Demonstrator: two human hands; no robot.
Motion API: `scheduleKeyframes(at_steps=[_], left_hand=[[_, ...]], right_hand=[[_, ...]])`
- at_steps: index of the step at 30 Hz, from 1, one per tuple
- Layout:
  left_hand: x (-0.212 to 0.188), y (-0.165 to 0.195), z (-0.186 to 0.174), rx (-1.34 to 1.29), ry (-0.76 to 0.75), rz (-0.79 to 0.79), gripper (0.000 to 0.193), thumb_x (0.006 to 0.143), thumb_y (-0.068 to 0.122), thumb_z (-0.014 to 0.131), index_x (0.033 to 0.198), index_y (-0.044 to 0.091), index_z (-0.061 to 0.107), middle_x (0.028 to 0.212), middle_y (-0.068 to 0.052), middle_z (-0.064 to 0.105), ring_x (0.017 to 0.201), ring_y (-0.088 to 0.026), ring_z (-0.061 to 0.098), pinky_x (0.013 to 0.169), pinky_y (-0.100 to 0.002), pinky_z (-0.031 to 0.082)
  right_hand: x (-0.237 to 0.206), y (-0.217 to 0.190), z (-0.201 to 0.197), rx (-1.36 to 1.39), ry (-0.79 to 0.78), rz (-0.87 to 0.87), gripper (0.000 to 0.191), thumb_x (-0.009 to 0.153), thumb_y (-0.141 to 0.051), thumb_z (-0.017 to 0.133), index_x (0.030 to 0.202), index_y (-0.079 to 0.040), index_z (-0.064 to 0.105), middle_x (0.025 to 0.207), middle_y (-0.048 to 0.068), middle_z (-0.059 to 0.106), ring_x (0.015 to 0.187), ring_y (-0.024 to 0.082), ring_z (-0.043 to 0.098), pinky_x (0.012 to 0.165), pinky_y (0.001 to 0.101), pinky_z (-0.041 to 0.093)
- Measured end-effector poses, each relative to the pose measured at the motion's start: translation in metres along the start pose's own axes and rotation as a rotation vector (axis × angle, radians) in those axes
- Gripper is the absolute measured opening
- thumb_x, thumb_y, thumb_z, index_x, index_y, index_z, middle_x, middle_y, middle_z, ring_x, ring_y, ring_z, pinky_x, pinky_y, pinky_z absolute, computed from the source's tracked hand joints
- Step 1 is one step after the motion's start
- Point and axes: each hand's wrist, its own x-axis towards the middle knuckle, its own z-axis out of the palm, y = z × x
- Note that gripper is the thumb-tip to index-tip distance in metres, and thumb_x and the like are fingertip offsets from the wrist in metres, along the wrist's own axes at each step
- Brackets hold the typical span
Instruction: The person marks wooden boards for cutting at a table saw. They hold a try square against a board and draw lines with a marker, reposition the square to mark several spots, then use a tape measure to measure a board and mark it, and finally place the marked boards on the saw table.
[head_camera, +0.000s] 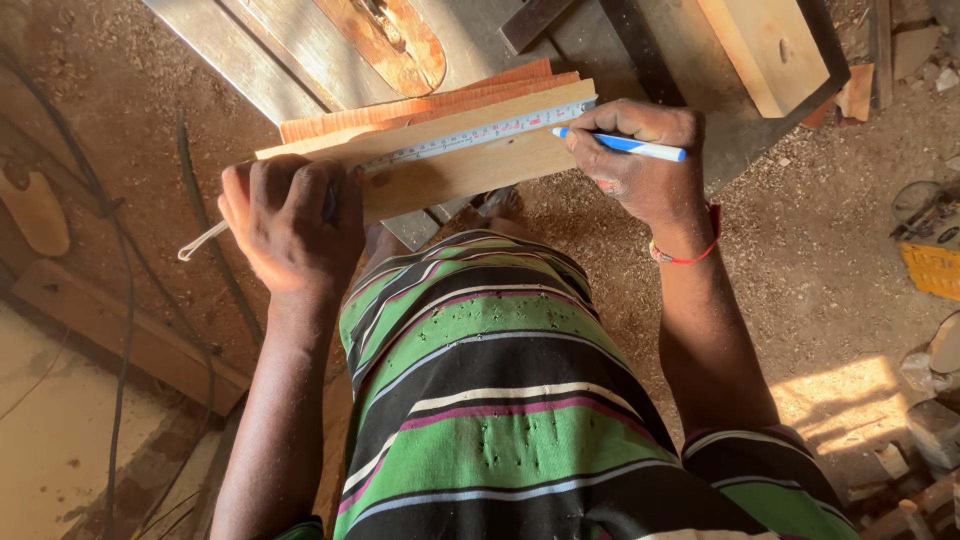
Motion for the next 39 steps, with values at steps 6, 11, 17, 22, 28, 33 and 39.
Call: scheduleKeyframes(at_steps=[6,11,17,22,28,33,39], left_hand=[[0.001,0.000,-0.001,-0.001,-0.002,-0.003,0.018,0.093,0.016,0.087,0.095,0.015,0.070,0.107,-0.004,0.062,0.106,-0.031,0.055,0.091,-0.045,0.043],[0.005,0.005,-0.006,0.038,-0.007,0.017,0.016,0.094,0.015,0.085,0.098,0.015,0.069,0.107,-0.004,0.061,0.104,-0.030,0.056,0.089,-0.044,0.044],[0.029,0.022,-0.008,0.025,-0.175,0.026,0.015,0.099,0.017,0.085,0.096,0.013,0.070,0.100,-0.004,0.064,0.096,-0.029,0.059,0.082,-0.044,0.045],[0.062,0.020,-0.001,-0.205,-0.114,-0.003,0.009,0.100,0.014,0.083,0.096,0.009,0.076,0.094,-0.006,0.069,0.090,-0.024,0.065,0.081,-0.036,0.054],[0.109,-0.024,0.015,-0.180,-0.132,-0.014,0.009,0.089,0.014,0.085,0.095,0.008,0.082,0.085,-0.008,0.071,0.087,-0.024,0.067,0.078,-0.039,0.054],[0.126,-0.083,0.054,-0.223,-0.339,-0.016,0.013,0.087,0.019,0.085,0.085,0.009,0.079,0.083,-0.006,0.073,0.083,-0.027,0.067,0.076,-0.040,0.055],[0.133,-0.138,0.121,-0.164,-0.489,0.071,0.030,0.075,0.032,0.089,0.088,0.007,0.078,0.089,-0.011,0.073,0.097,-0.034,0.063,0.089,-0.045,0.051]], right_hand=[[0.006,-0.008,0.001,-0.045,-0.008,0.025,0.002,0.096,0.001,0.078,0.096,0.002,0.077,0.077,0.003,0.071,0.063,0.002,0.060,0.056,0.0196,0.046],[0.007,-0.018,0.001,-0.098,-0.006,-0.058,0.004,0.097,0.000,0.079,0.096,0.002,0.076,0.076,0.004,0.070,0.063,0.004,0.060,0.056,0.0202,0.045],[0.006,0.036,-0.060,0.137,0.340,0.029,0.008,0.096,-0.007,0.074,0.097,0.000,0.071,0.083,0.002,0.074,0.078,0.009,0.072,0.077,0.0223,0.059],[0.009,0.146,-0.094,-0.044,0.332,0.054,0.029,0.097,-0.014,0.083,0.119,-0.001,0.072,0.111,0.009,0.075,0.098,0.023,0.075,0.086,0.0343,0.061],[0.019,0.191,-0.067,-0.778,0.101,-0.055,0.063,0.065,-0.025,0.101,0.114,0.000,0.070,0.108,0.021,0.069,0.101,0.041,0.064,0.084,0.0492,0.052],[0.028,0.182,-0.084,-0.592,-0.006,0.146,0.054,0.067,-0.023,0.094,0.112,-0.005,0.070,0.102,0.016,0.070,0.096,0.035,0.068,0.087,0.0458,0.054],[0.006,0.154,-0.075,-0.729,0.056,0.334,0.046,0.066,-0.018,0.092,0.101,-0.002,0.068,0.083,0.015,0.069,0.076,0.030,0.067,0.073,0.0411,0.054]])
